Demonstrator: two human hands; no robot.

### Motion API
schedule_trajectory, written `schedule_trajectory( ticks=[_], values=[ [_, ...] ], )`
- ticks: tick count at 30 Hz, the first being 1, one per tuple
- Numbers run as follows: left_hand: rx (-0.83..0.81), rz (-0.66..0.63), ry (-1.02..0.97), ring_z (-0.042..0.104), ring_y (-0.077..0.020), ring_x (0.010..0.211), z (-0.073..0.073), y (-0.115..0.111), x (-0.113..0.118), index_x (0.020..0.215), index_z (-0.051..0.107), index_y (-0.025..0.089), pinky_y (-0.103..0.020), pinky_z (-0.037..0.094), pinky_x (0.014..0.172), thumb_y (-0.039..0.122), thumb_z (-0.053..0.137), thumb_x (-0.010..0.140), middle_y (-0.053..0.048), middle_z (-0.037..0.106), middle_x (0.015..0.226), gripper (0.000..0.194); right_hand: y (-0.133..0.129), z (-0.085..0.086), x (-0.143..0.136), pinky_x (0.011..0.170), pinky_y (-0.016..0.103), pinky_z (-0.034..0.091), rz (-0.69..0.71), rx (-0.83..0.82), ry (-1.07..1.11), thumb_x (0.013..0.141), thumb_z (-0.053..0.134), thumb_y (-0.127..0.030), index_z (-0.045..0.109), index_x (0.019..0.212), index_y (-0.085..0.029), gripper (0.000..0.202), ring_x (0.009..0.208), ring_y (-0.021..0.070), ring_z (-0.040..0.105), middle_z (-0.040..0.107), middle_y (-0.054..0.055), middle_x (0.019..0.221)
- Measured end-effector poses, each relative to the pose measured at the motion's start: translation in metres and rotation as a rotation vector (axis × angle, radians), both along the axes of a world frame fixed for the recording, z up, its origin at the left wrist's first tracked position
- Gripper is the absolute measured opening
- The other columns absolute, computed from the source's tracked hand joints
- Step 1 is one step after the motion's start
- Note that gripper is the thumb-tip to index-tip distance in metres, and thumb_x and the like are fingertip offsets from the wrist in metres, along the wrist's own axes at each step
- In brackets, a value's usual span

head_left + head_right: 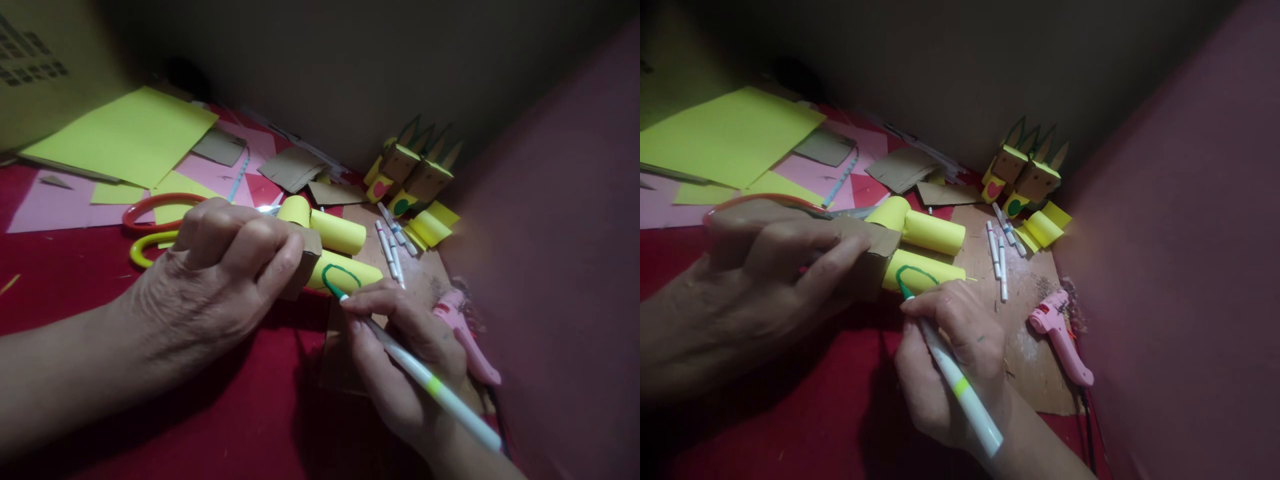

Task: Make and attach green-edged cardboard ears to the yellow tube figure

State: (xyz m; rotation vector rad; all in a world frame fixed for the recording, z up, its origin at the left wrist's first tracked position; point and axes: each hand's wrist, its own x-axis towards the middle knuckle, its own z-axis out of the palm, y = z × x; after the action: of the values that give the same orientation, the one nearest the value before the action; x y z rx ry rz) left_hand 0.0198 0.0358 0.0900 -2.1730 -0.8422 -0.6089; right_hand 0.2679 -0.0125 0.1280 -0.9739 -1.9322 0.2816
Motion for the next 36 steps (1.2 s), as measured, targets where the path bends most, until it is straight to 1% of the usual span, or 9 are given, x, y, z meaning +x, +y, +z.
schedule_trajectory(
  ticks=[4,7,10,14,17,21,28,33,36],
  values=[
    [-0.013,0.005,-0.046,0.069,-0.0381,0.122,-0.0002,0.0002,0.0035,0.162,0.048,0.003,-0.067,0.07,0.113,0.017,0.047,0.112,-0.02,0.069,0.133,0.051,-0.0007,-0.0014,-0.0008,0.06,0.028,0.06,-0.019,-0.035,0.015,0.093,0.069,-0.002,0.075,0.1,-0.022,0.022,0.072,0.0187,0.083,0.085,0.004,0.088],
    [0.008,-0.007,-0.053,0.072,-0.0413,0.118,0.0013,-0.0007,0.0047,0.159,0.048,-0.001,-0.067,0.071,0.109,0.013,0.055,0.109,-0.024,0.072,0.13,0.053,-0.0004,-0.0038,-0.0017,0.06,0.03,0.061,-0.028,-0.021,0.067,0.091,0.068,-0.001,0.073,0.098,-0.024,0.025,0.07,0.0196,0.082,0.083,0.003,0.085],
    [0.029,-0.006,-0.031,0.071,-0.0427,0.116,0.0022,-0.002,0.0035,0.158,0.048,-0.005,-0.069,0.072,0.105,0.013,0.054,0.109,-0.026,0.072,0.13,0.053,0.0003,-0.0044,-0.0016,0.061,0.031,0.061,-0.044,0.011,0.064,0.091,0.068,-0.001,0.073,0.097,-0.025,0.025,0.068,0.0191,0.08,0.083,0.002,0.083],
    [-0.037,0.007,-0.018,0.07,-0.0454,0.121,0.0033,-0.0036,0.0027,0.16,0.047,-0.005,-0.072,0.069,0.11,0.012,0.057,0.108,-0.027,0.072,0.136,0.056,0.002,-0.0033,-0.0015,0.07,0.03,0.067,-0.032,0.034,0.054,0.094,0.069,-0.001,0.075,0.103,-0.024,0.025,0.078,0.0193,0.085,0.087,0.004,0.091],
    [-0.016,0.0,-0.033,0.069,-0.0439,0.122,0.0041,-0.0037,0.0024,0.16,0.047,-0.002,-0.069,0.07,0.109,0.011,0.052,0.109,-0.025,0.072,0.134,0.053,0.0027,-0.0042,-0.0026,0.075,0.03,0.07,-0.041,0.029,0.062,0.095,0.07,-0.002,0.075,0.103,-0.024,0.024,0.08,0.0186,0.086,0.087,0.004,0.092],
    [0.01,-0.01,-0.015,0.071,-0.0419,0.118,0.0046,-0.003,0.0009,0.158,0.047,-0.005,-0.069,0.072,0.105,0.013,0.054,0.111,-0.024,0.071,0.131,0.05,0.0019,-0.0051,-0.0033,0.078,0.032,0.072,-0.059,0.024,0.065,0.097,0.07,-0.003,0.075,0.104,-0.025,0.024,0.081,0.0198,0.086,0.087,0.003,0.092],
    [0.018,0.017,-0.005,0.073,-0.0412,0.115,0.0017,-0.0035,0.0026,0.158,0.05,-0.002,-0.067,0.072,0.108,0.009,0.052,0.108,-0.024,0.074,0.13,0.051,0.0037,-0.0051,-0.0023,0.076,0.031,0.071,-0.026,0.041,0.036,0.096,0.07,-0.001,0.077,0.106,-0.023,0.025,0.08,0.0189,0.086,0.087,0.004,0.092],
    [-0.007,-0.006,-0.002,0.074,-0.0463,0.114,0.0047,-0.0058,0.0019,0.157,0.047,-0.009,-0.072,0.072,0.103,0.008,0.055,0.106,-0.03,0.074,0.132,0.055,0.0048,-0.0037,-0.001,0.077,0.032,0.071,0.001,0.06,0.041,0.095,0.069,0.001,0.076,0.104,-0.024,0.028,0.079,0.0191,0.085,0.087,0.004,0.091],
    [0.012,-0.026,-0.001,0.074,-0.0447,0.115,0.0073,-0.0046,0.0016,0.159,0.047,-0.007,-0.07,0.072,0.104,0.008,0.054,0.106,-0.028,0.073,0.132,0.055,0.0027,-0.0002,-0.0006,0.075,0.031,0.07,-0.011,0.044,-0.002,0.095,0.069,0.0,0.076,0.104,-0.024,0.026,0.079,0.0195,0.086,0.088,0.004,0.091]
  ],
)
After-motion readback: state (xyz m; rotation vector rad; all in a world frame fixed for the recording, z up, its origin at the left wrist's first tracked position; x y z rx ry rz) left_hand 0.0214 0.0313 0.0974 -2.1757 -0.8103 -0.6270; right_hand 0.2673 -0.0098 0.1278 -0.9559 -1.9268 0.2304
